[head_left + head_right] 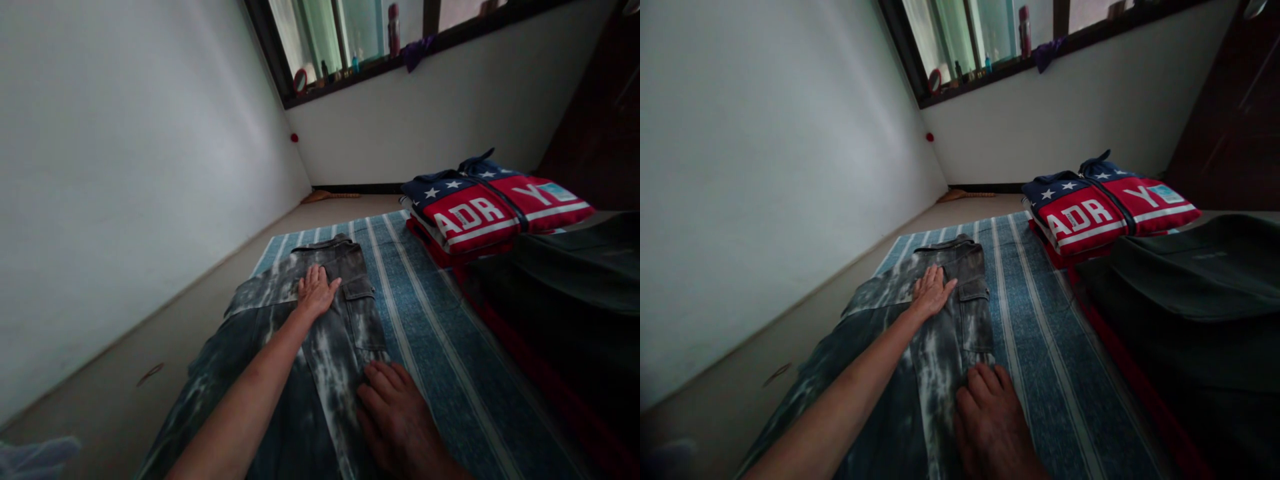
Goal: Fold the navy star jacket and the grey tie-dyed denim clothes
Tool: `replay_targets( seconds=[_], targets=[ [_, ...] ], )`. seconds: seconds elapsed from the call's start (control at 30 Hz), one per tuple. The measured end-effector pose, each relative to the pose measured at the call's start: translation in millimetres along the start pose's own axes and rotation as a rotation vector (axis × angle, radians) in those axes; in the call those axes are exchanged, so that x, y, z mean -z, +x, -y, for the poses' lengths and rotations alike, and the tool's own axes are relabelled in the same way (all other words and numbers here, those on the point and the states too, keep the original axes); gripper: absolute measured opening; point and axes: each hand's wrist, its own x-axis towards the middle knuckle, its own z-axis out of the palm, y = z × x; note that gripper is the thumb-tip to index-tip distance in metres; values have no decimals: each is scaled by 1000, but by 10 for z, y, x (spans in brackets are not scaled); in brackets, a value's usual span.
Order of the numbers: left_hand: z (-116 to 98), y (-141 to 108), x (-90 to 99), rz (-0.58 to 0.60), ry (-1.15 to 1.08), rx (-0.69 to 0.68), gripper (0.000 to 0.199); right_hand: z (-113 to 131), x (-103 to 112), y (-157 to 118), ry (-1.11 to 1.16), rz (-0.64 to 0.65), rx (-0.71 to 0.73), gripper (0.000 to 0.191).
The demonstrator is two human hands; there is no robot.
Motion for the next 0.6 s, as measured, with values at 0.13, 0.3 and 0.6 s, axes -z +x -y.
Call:
replay_targets(
  seconds=[0.13, 0.3, 0.6],
  targets=[
    [-99, -171, -38, 25, 0, -25, 71, 7, -8, -26, -7, 8, -9, 14],
    [-137, -239, -81, 41, -2, -20, 73, -18, -11, -63, -7, 49, 2, 15],
    [-202, -669, -35, 65, -18, -66, 80, -20, 82, -11, -1, 155, -2, 11]
  ],
)
